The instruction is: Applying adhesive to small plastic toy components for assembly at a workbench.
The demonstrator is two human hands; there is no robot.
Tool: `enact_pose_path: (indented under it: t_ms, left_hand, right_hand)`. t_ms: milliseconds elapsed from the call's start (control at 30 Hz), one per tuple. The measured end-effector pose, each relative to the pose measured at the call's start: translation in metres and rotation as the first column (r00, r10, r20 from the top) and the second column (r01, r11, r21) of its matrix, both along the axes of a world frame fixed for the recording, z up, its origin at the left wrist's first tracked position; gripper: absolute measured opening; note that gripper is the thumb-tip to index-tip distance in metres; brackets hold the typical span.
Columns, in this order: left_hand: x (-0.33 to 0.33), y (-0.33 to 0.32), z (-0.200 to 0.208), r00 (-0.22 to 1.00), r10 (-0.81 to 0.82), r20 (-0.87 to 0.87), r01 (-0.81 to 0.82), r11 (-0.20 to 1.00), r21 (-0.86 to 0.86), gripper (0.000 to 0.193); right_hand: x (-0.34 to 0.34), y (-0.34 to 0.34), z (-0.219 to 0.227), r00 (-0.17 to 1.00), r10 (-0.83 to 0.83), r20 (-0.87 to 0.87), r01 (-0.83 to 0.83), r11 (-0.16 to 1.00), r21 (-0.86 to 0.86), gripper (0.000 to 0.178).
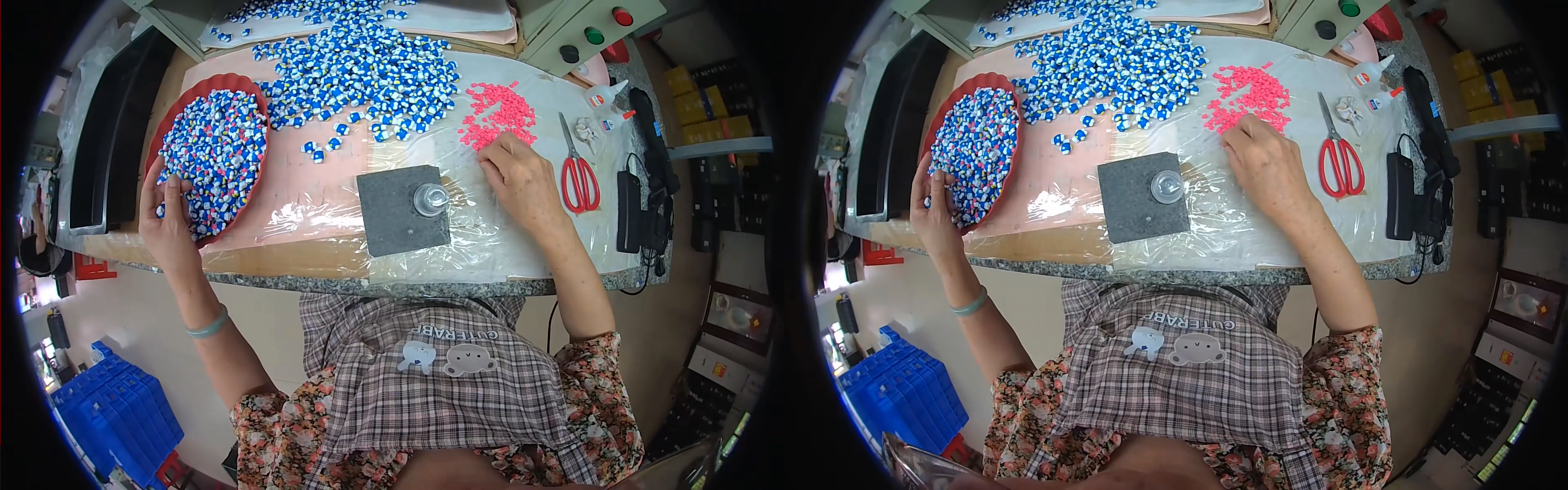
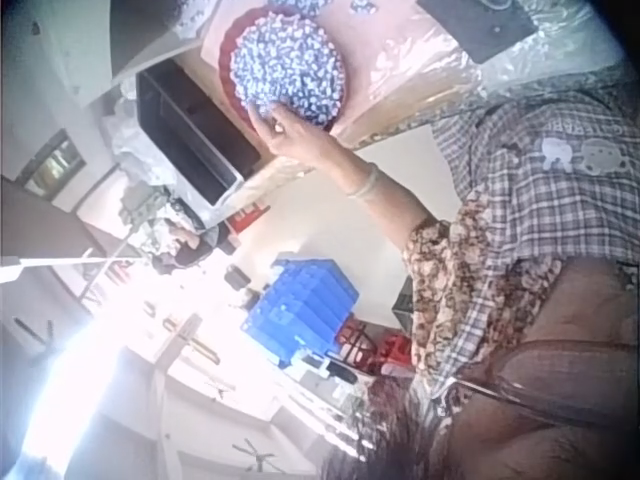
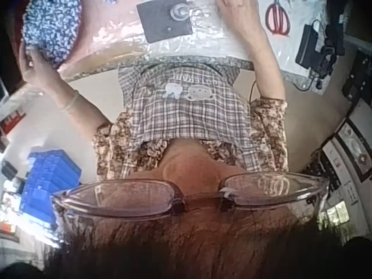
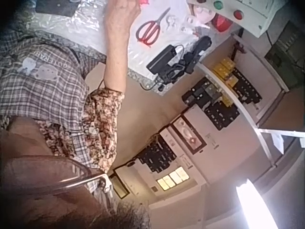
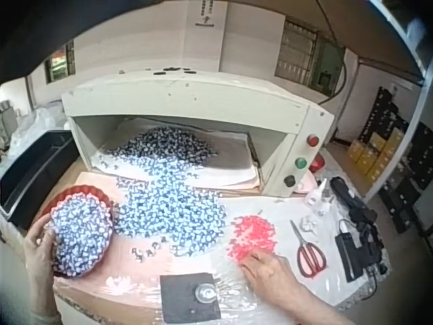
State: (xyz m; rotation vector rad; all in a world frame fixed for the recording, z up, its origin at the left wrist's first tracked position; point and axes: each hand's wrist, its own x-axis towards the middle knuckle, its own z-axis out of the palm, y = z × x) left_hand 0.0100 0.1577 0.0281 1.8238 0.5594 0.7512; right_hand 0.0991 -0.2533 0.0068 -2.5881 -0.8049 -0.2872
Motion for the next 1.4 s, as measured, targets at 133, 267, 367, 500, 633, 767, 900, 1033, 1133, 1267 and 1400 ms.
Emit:
enact_pose_path:
  t_ms: [133, 267, 367, 500, 633, 767, 900, 1033, 1133, 1267, 1400]
  left_hand:
    - [-0.003, -0.045, 0.000, 0.948, -0.294, 0.118, 0.315, 0.840, -0.441, 0.018]
    - [-0.007, -0.115, -0.014, 0.816, -0.523, 0.247, 0.438, 0.279, -0.855, 0.027]
    - [-0.005, -0.135, -0.021, 0.749, -0.567, 0.343, 0.486, 0.118, -0.866, 0.029]
    - [-0.006, -0.140, -0.028, 0.706, -0.613, 0.353, 0.474, 0.039, -0.880, 0.031]
    - [-0.007, -0.141, -0.033, 0.648, -0.640, 0.414, 0.527, -0.017, -0.850, 0.030]
    - [-0.008, -0.141, -0.032, 0.617, -0.665, 0.422, 0.556, -0.012, -0.831, 0.025]
    - [-0.009, -0.144, -0.025, 0.645, -0.698, 0.311, 0.489, 0.065, -0.870, 0.019]
    - [-0.012, -0.143, -0.027, 0.677, -0.686, 0.267, 0.394, 0.031, -0.919, 0.016]
    - [-0.011, -0.148, -0.025, 0.735, -0.629, 0.254, 0.339, 0.017, -0.941, 0.020]
    - [-0.011, -0.151, -0.023, 0.775, -0.563, 0.286, 0.339, -0.012, -0.941, 0.026]
    - [-0.014, -0.150, -0.014, 0.770, -0.592, 0.236, 0.334, 0.061, -0.941, 0.029]
  right_hand:
    - [0.002, 0.001, 0.002, 0.998, -0.015, -0.059, 0.011, 0.998, -0.065, 0.010]
    - [0.004, 0.004, 0.002, 0.997, 0.009, -0.083, -0.004, 0.999, 0.052, 0.009]
    - [-0.002, 0.003, 0.003, 0.956, -0.007, -0.293, 0.078, 0.970, 0.232, 0.009]
    - [-0.008, 0.001, 0.006, 0.780, 0.077, -0.622, 0.297, 0.829, 0.474, 0.002]
    - [-0.009, -0.002, 0.009, 0.660, 0.228, -0.716, 0.364, 0.736, 0.571, 0.001]
    - [-0.012, -0.004, 0.011, 0.634, 0.295, -0.714, 0.337, 0.726, 0.599, 0.004]
    - [-0.016, -0.001, 0.013, 0.630, 0.341, -0.698, 0.366, 0.662, 0.654, 0.003]
    - [-0.018, 0.000, 0.017, 0.576, 0.435, -0.692, 0.318, 0.661, 0.680, 0.006]
    - [-0.022, 0.009, 0.023, 0.548, 0.406, -0.731, 0.357, 0.677, 0.644, 0.008]
    - [-0.024, 0.016, 0.026, 0.541, 0.394, -0.743, 0.363, 0.687, 0.629, 0.008]
    - [-0.022, 0.020, 0.028, 0.505, 0.410, -0.759, 0.353, 0.705, 0.616, 0.008]
